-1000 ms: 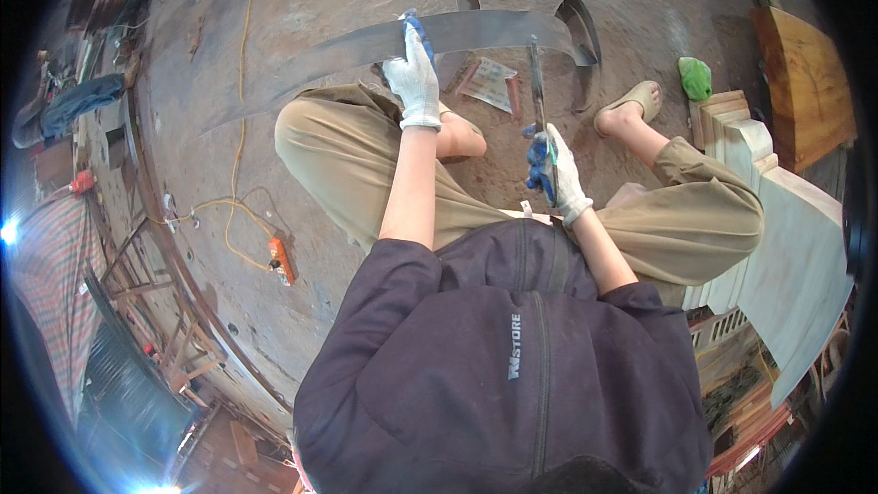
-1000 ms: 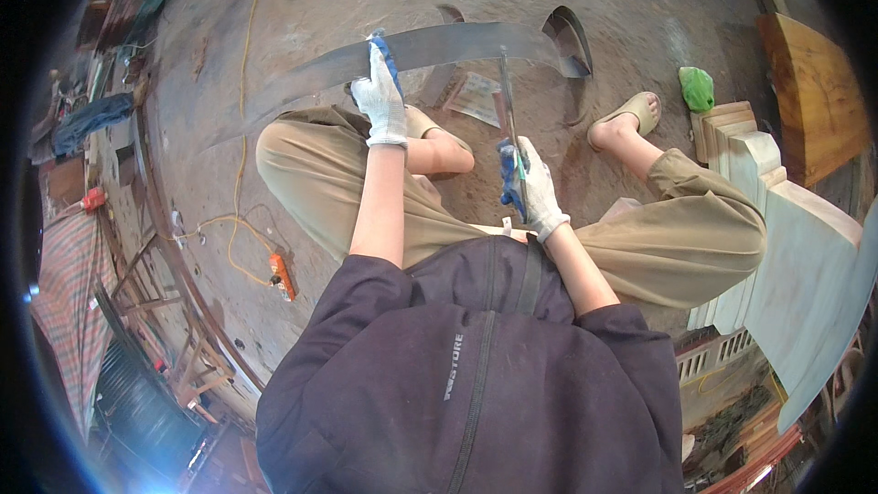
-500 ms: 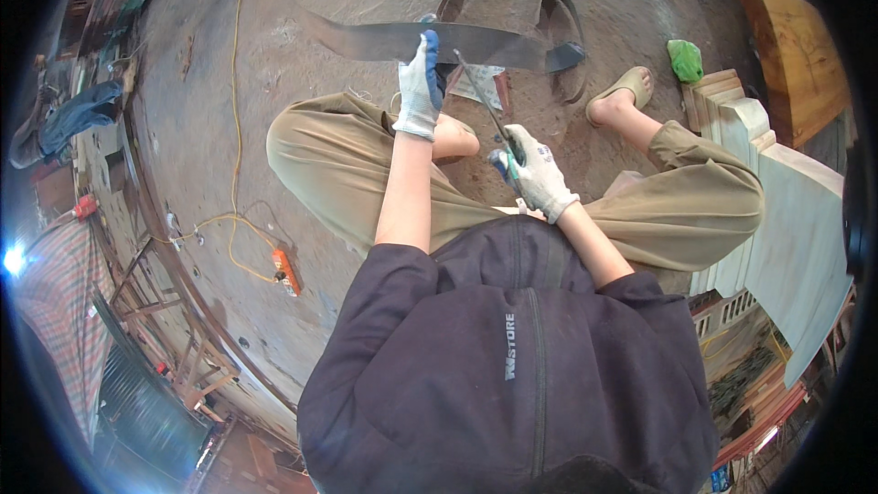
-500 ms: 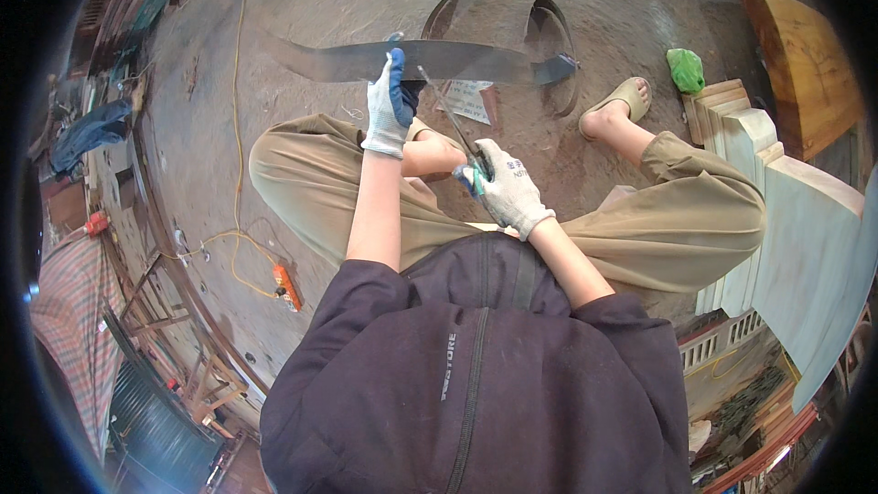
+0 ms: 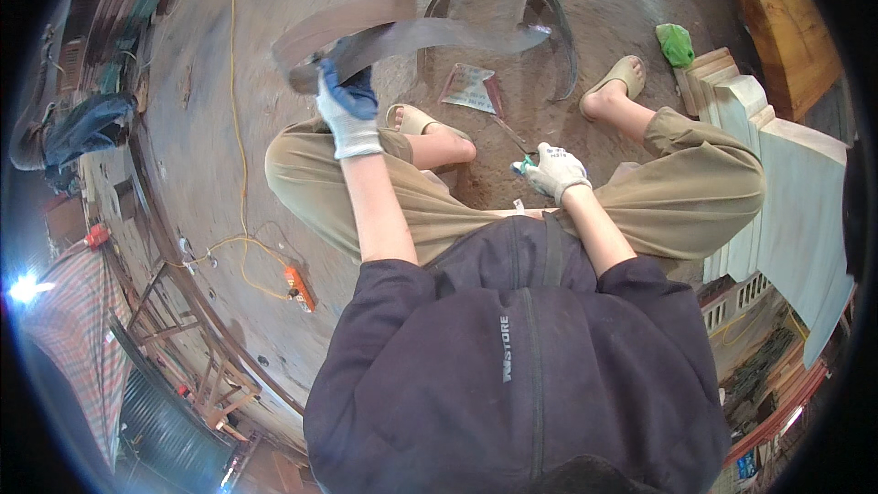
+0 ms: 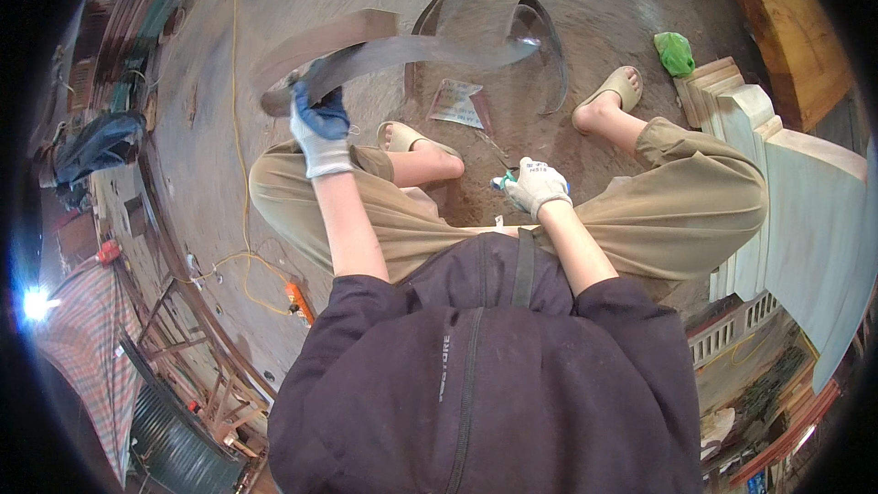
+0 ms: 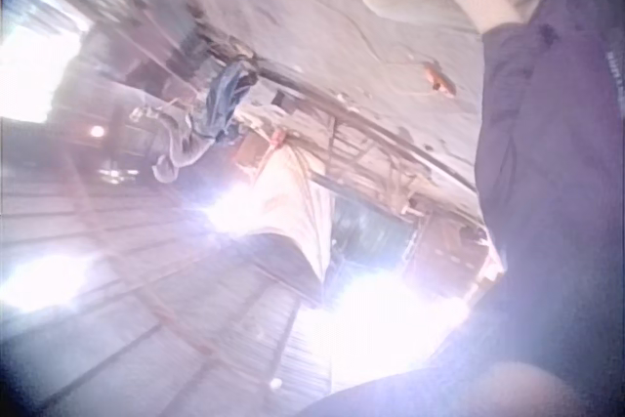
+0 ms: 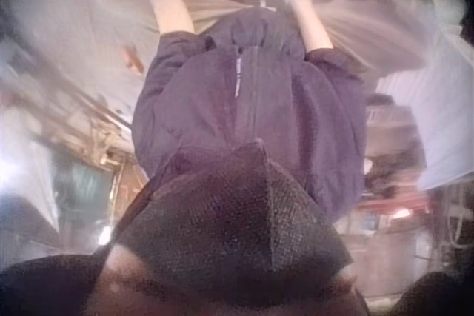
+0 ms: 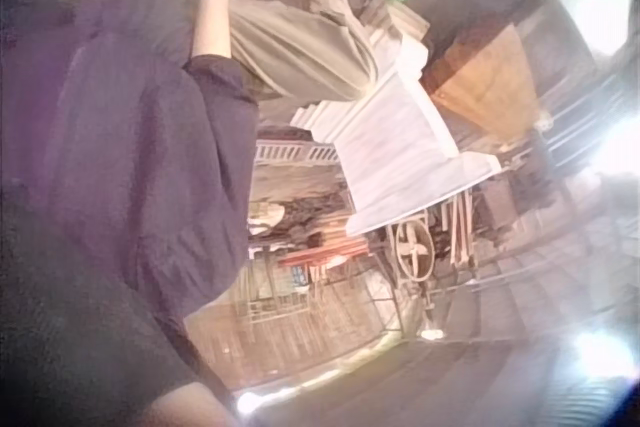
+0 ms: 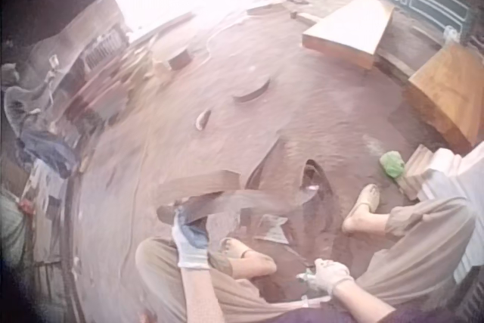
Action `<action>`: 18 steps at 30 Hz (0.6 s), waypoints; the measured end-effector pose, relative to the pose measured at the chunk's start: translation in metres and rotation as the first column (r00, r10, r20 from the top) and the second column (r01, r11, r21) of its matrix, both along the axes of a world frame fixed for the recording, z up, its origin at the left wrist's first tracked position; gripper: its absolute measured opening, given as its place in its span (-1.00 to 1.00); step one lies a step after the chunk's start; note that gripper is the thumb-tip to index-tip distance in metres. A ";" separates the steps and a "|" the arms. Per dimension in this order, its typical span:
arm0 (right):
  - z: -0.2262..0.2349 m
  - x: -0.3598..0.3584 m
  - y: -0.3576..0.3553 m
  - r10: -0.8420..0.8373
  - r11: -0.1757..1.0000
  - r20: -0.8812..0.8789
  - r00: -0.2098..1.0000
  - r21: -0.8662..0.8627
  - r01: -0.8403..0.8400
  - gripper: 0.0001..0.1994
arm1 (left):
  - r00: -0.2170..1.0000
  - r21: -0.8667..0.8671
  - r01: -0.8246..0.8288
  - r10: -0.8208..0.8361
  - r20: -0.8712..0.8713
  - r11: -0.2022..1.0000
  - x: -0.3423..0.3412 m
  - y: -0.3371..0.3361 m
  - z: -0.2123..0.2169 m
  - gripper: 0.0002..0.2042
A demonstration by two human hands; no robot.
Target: The person sits on the floor and uses scissors to cut a long strip of dark flexible material into smaller curved pieces. The person repeatedly bends and inspects the strip before cutting sections and placing them on the floor.
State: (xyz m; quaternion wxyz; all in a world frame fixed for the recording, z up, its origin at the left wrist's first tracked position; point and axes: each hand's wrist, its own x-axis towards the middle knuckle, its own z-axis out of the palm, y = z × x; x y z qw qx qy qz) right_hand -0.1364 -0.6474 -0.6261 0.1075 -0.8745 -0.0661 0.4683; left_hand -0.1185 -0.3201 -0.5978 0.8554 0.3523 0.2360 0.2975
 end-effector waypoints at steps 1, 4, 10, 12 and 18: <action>-0.004 0.001 -0.001 -0.006 1.000 -0.008 1.000 -0.010 0.006 -0.35 | 1.000 -0.014 -0.028 0.028 0.012 1.000 -0.001 0.007 0.008 -0.60; -0.005 0.004 -0.001 -0.039 0.999 -0.022 0.999 -0.012 0.038 -0.36 | 0.991 -0.119 -0.098 0.108 0.079 0.988 -0.008 0.013 0.037 -0.73; -0.009 0.006 0.001 -0.089 0.995 0.018 0.996 0.050 0.089 -0.35 | 0.987 -0.245 -0.080 0.111 0.116 0.966 -0.029 0.045 0.048 -0.58; -0.013 0.005 0.000 -0.093 0.993 0.019 0.995 0.070 0.092 -0.35 | 0.988 -0.243 -0.038 0.072 0.136 0.969 -0.027 0.043 0.043 -0.45; -0.027 0.011 -0.011 0.022 0.986 -0.031 0.999 0.169 -0.017 -0.31 | 0.967 -0.348 0.147 -0.061 0.247 0.926 -0.020 0.015 0.034 -0.39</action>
